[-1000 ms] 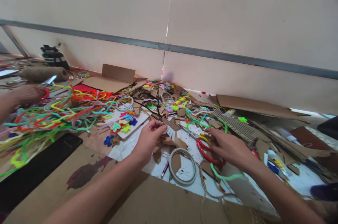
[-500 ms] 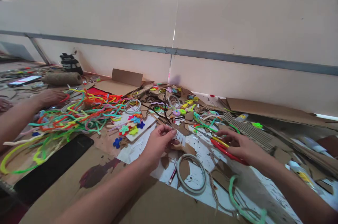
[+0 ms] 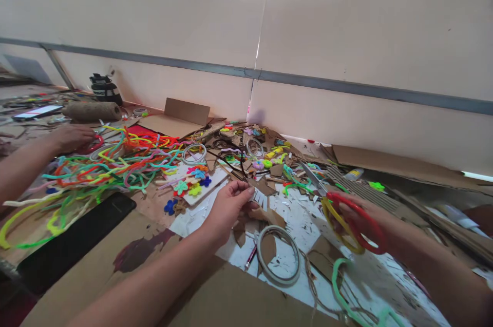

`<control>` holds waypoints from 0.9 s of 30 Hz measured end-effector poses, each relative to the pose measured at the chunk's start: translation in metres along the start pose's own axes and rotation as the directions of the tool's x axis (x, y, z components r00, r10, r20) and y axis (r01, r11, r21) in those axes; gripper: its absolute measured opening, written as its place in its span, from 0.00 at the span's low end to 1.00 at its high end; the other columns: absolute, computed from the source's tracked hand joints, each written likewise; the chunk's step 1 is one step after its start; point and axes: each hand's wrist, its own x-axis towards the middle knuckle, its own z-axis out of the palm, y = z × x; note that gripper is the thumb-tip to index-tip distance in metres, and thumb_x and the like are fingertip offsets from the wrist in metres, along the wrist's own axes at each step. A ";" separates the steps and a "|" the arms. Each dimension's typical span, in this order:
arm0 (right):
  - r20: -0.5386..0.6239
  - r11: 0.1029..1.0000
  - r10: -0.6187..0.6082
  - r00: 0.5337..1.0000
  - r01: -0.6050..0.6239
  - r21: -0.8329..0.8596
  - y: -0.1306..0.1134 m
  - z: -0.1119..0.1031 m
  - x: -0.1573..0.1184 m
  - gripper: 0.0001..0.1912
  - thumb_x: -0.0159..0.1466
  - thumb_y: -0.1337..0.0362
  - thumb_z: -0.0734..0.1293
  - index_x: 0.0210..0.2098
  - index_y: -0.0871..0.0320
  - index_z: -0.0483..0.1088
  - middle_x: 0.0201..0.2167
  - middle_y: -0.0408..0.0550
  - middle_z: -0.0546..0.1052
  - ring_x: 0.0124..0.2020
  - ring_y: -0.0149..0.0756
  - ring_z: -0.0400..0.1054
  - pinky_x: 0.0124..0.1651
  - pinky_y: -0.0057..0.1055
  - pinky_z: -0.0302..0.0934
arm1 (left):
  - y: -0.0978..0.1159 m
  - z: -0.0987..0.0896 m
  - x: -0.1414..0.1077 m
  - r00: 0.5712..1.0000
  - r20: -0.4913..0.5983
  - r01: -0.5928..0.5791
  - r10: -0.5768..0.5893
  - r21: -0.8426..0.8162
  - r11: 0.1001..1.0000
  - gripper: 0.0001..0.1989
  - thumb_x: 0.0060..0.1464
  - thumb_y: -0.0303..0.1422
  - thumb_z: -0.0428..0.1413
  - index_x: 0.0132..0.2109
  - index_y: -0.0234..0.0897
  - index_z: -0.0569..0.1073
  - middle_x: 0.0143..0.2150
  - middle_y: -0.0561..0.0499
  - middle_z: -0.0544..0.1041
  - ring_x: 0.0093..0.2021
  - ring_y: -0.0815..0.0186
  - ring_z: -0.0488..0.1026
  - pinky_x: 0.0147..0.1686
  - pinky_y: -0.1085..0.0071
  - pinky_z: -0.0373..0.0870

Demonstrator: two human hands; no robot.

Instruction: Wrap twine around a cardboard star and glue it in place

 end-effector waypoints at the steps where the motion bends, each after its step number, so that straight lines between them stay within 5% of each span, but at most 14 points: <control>1: 0.063 0.993 0.059 0.996 -0.065 0.094 0.001 0.000 0.000 0.27 0.58 0.42 0.71 0.49 0.53 0.79 0.30 0.51 0.79 0.25 0.41 0.73 0.28 0.36 0.69 | 0.000 0.000 0.000 1.000 -0.001 -0.005 0.005 0.000 1.000 0.09 0.53 0.32 0.63 0.37 0.34 0.71 0.30 0.54 0.75 0.26 0.71 0.76 0.28 0.76 0.68; 4: 0.174 0.941 0.147 0.974 -0.192 0.279 0.003 0.001 -0.001 0.27 0.58 0.43 0.73 0.51 0.50 0.77 0.35 0.52 0.79 0.29 0.42 0.74 0.33 0.37 0.71 | 0.001 0.000 0.000 1.000 -0.008 -0.003 0.003 0.003 1.000 0.08 0.54 0.31 0.63 0.37 0.34 0.71 0.30 0.54 0.74 0.26 0.71 0.76 0.29 0.76 0.68; 9: 0.268 0.935 0.153 0.951 -0.227 0.271 -0.011 0.014 -0.011 0.33 0.61 0.44 0.71 0.62 0.49 0.69 0.37 0.50 0.80 0.34 0.39 0.75 0.38 0.36 0.73 | 0.001 0.001 -0.001 1.000 -0.006 0.020 -0.020 -0.005 1.000 0.06 0.56 0.29 0.61 0.37 0.34 0.70 0.30 0.53 0.75 0.26 0.71 0.76 0.29 0.77 0.69; 12: 0.257 0.981 0.099 0.961 -0.138 0.138 -0.026 0.025 -0.016 0.37 0.60 0.47 0.74 0.65 0.47 0.65 0.47 0.52 0.79 0.45 0.44 0.76 0.48 0.38 0.73 | 0.001 0.001 -0.001 1.000 0.007 0.022 -0.022 -0.012 1.000 0.05 0.57 0.29 0.60 0.37 0.34 0.70 0.31 0.52 0.75 0.27 0.71 0.76 0.28 0.78 0.67; 16: 0.217 0.978 -0.099 0.971 0.136 -0.161 -0.034 0.035 -0.017 0.27 0.64 0.50 0.70 0.61 0.46 0.69 0.58 0.52 0.75 0.58 0.50 0.71 0.57 0.42 0.69 | 0.000 0.000 0.000 1.000 0.012 0.028 -0.028 0.001 1.000 0.07 0.56 0.29 0.62 0.37 0.35 0.70 0.30 0.52 0.75 0.27 0.70 0.76 0.25 0.78 0.64; 21: 0.169 0.727 -0.315 0.934 0.352 -0.590 -0.034 0.038 -0.019 0.23 0.66 0.58 0.66 0.60 0.44 0.68 0.54 0.51 0.73 0.48 0.44 0.74 0.44 0.36 0.72 | 0.000 0.000 0.001 0.999 0.018 0.031 -0.031 -0.014 0.999 0.05 0.58 0.28 0.60 0.37 0.34 0.70 0.30 0.54 0.74 0.26 0.71 0.76 0.26 0.77 0.65; 27: 0.165 0.488 -0.487 0.858 0.424 -0.763 -0.031 0.041 -0.020 0.24 0.64 0.61 0.65 0.60 0.42 0.67 0.51 0.50 0.73 0.47 0.44 0.74 0.42 0.36 0.69 | 0.000 0.000 0.002 0.999 0.025 0.034 -0.033 -0.026 0.999 0.06 0.58 0.28 0.60 0.36 0.34 0.69 0.30 0.54 0.74 0.25 0.72 0.75 0.26 0.77 0.66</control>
